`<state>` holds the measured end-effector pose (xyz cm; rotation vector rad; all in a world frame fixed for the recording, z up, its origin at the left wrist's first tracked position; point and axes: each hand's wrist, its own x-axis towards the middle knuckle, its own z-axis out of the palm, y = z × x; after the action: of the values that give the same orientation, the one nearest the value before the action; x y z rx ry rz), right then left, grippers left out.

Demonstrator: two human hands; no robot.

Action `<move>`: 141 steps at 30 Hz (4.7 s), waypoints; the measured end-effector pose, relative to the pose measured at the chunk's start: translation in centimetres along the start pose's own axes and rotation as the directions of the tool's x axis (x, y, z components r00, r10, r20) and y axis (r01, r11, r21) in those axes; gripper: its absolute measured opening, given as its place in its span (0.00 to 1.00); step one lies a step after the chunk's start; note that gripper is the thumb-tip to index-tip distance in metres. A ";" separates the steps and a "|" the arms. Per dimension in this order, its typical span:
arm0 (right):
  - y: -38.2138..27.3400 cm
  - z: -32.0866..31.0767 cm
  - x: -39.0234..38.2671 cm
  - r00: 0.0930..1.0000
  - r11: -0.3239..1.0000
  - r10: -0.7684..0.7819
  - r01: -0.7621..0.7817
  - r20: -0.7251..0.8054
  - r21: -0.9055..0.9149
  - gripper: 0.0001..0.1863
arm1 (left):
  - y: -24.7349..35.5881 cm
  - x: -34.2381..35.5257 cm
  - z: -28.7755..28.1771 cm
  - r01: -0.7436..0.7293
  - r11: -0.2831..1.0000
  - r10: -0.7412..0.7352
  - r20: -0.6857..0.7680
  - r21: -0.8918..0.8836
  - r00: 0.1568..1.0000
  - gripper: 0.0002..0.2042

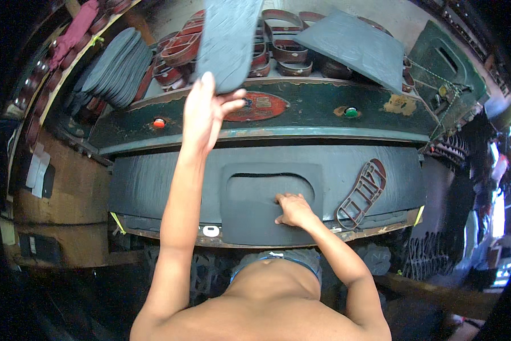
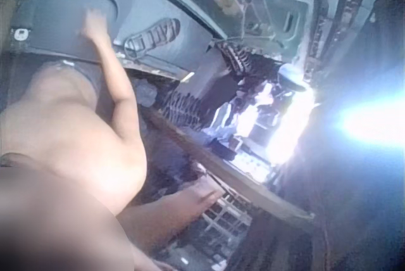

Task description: The person uses scissors to cut a gray rubber sheet into slipper sole shapes, repeatedly aligning a red slipper frame as a template. They trim the cut pieces and place the finished soles on a nearby shelf.

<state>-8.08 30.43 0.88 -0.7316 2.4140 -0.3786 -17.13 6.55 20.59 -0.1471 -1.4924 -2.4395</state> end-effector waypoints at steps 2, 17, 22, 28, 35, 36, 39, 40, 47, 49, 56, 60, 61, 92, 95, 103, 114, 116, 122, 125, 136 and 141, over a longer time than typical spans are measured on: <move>0.1 -0.8 -0.8 0.993 0.962 -0.015 -0.018 0.116 0.273 0.29 | 0.5 0.9 -0.3 0.135 0.990 -0.137 0.122 0.031 0.983 0.29; 2.5 1.5 -7.5 0.918 0.602 0.310 0.011 -0.246 0.799 0.15 | -15.9 -13.2 -11.7 0.157 0.978 -0.184 -0.207 -0.140 0.961 0.19; 1.6 0.1 -9.6 0.857 0.781 0.268 0.075 -0.441 0.620 0.17 | -8.0 -11.5 -10.9 -0.197 0.979 0.158 -0.405 -0.057 0.901 0.22; -2.1 -1.1 -11.3 0.470 0.997 0.033 -0.076 -0.882 -0.004 0.14 | 9.7 -1.8 -11.2 -0.599 0.584 0.786 -0.198 0.547 0.586 0.25; -6.5 7.6 -2.6 0.810 0.955 0.061 -0.217 -0.583 -0.201 0.31 | 8.8 24.5 -2.5 -0.563 0.489 0.756 -0.002 0.666 0.655 0.20; -7.1 8.9 -1.9 0.868 0.959 -0.032 -0.113 -0.496 -0.258 0.41 | 7.4 27.1 -1.7 -0.532 0.396 0.766 0.050 0.749 0.641 0.20; -7.4 11.6 -3.0 0.841 0.922 -0.388 0.344 -0.378 -0.181 0.41 | 5.8 29.3 -0.5 -0.364 -0.394 0.298 0.492 0.844 0.818 0.20; -6.7 11.9 -3.6 0.775 0.834 -0.487 0.550 -0.403 0.051 0.39 | 5.7 28.0 -0.6 -0.430 -0.105 0.561 0.411 0.897 0.719 0.20; 3.1 14.2 -8.6 0.983 0.909 -0.166 0.124 0.073 0.398 0.24 | 3.4 3.5 -11.7 -0.365 0.576 0.324 0.205 0.732 0.924 0.15; 6.2 14.1 -11.4 0.988 0.746 0.102 -0.152 0.115 0.649 0.17 | 0.8 -3.6 -16.8 -0.081 0.353 0.179 0.018 0.932 0.984 0.15; 5.8 9.9 -19.1 0.777 -0.510 0.630 0.417 -0.004 0.752 0.37 | -9.2 -21.9 -25.6 0.271 0.040 -0.067 -0.268 0.962 0.961 0.16; 6.0 6.9 -17.0 0.552 -0.057 0.811 0.403 -0.193 0.913 0.31 | -11.5 -23.3 -24.2 0.177 -0.030 0.023 -0.176 0.984 0.984 0.15; 6.8 5.9 -16.9 0.559 0.027 0.793 0.364 -0.242 0.931 0.28 | -11.6 -23.2 -23.9 0.197 -0.055 0.020 -0.197 0.979 0.980 0.15; 2.0 -2.7 13.3 0.999 0.971 0.025 -0.030 0.023 0.239 0.43 | -13.5 -18.2 -10.0 0.698 0.522 -0.779 -0.060 0.490 0.625 0.21; 2.0 -2.0 12.9 0.993 0.950 0.110 -0.092 -0.045 0.298 0.37 | -14.0 -17.3 -10.0 0.732 0.433 -0.842 -0.054 0.527 0.537 0.20; 2.3 1.2 12.3 0.939 0.953 0.141 -0.044 -0.313 0.299 0.31 | -14.8 -16.6 -9.1 0.780 0.342 -0.893 -0.078 0.523 0.444 0.19; 2.2 1.7 11.8 0.915 0.950 0.100 0.029 -0.390 0.312 0.25 | -14.7 -16.2 -8.9 0.787 0.310 -0.905 -0.088 0.534 0.417 0.19; 2.2 2.2 11.5 0.871 0.948 0.043 0.119 -0.489 0.296 0.22 | -14.4 -15.9 -8.7 0.809 0.280 -0.924 -0.082 0.517 0.373 0.20; 1.9 4.0 11.0 0.679 0.934 -0.044 0.289 -0.733 0.211 0.14 | -13.0 -14.3 -8.1 0.852 0.171 -0.968 -0.078 0.494 0.240 0.22; 2.0 4.7 11.1 0.622 0.930 -0.059 0.318 -0.781 0.183 0.13 | -13.4 -13.2 -7.7 0.831 0.154 -0.966 -0.093 0.534 0.239 0.24; 2.7 4.0 11.2 0.733 0.944 -0.056 0.259 -0.678 0.203 0.22 | -9.2 -16.6 -6.0 0.795 0.426 -0.872 -0.038 0.432 0.488 0.25; 2.2 1.8 11.6 0.872 0.945 0.049 0.117 -0.488 0.304 0.26 | -2.0 -20.8 -9.0 0.688 0.606 -0.676 -0.199 0.399 0.710 0.27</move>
<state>-15.77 25.29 -6.65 -0.5766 2.6991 -1.0655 2.75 3.20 9.99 0.6907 -2.3929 -2.4592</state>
